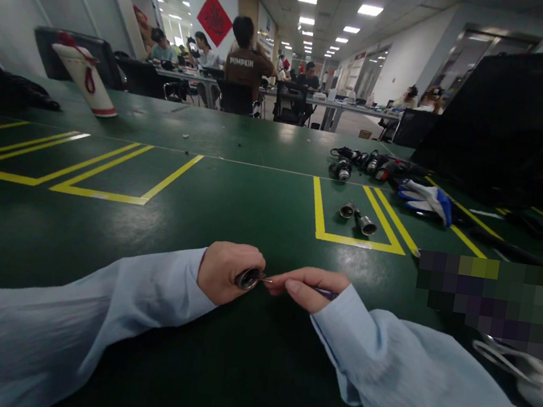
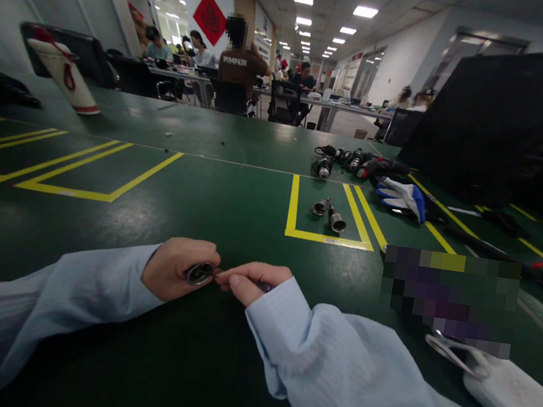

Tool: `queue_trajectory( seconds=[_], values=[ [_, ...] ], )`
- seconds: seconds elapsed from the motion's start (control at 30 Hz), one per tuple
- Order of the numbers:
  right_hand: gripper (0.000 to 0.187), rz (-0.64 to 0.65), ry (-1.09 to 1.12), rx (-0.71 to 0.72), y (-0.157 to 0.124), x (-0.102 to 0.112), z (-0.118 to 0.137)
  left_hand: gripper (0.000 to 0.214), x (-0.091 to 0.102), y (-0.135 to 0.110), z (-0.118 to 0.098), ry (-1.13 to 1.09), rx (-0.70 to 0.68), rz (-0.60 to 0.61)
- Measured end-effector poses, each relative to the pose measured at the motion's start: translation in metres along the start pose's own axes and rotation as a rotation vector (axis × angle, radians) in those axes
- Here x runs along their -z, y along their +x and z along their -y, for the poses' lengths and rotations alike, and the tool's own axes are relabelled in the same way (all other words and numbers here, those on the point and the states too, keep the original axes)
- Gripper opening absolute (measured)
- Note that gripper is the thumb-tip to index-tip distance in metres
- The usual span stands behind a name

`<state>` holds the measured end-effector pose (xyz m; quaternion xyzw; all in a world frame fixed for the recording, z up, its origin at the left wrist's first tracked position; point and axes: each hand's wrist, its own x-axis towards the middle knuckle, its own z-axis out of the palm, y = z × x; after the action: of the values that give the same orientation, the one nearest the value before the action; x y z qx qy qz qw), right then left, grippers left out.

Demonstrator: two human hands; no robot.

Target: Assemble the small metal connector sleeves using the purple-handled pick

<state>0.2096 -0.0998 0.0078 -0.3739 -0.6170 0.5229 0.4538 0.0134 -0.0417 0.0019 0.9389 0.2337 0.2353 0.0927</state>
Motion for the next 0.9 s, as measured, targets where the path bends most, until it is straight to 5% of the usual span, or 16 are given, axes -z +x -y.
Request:
queue_trajectory(
  seconds=[0.17, 0.33, 0.47, 0.7, 0.9],
  values=[
    [0.022, 0.096, 0.470, -0.172, 0.009, 0.006, -0.017, 0.011, 0.002, 0.001, -0.001, -0.044, 0.032, -0.023],
    [0.025, 0.161, 0.615, -0.229, 0.015, 0.011, -0.024, 0.013, 0.004, 0.005, -0.004, -0.223, 0.129, -0.042],
    [0.024, 0.150, 0.565, -0.195, 0.012, 0.009, -0.023, 0.012, 0.004, 0.006, -0.005, -0.279, 0.147, -0.047],
    [0.019, -0.015, 0.170, 0.089, 0.001, -0.002, -0.009, 0.013, 0.003, 0.006, -0.006, -0.268, 0.156, -0.082],
    [0.019, -0.028, 0.097, 0.107, -0.002, -0.008, -0.010, 0.012, 0.002, 0.003, -0.005, -0.271, 0.134, -0.068]
  ],
)
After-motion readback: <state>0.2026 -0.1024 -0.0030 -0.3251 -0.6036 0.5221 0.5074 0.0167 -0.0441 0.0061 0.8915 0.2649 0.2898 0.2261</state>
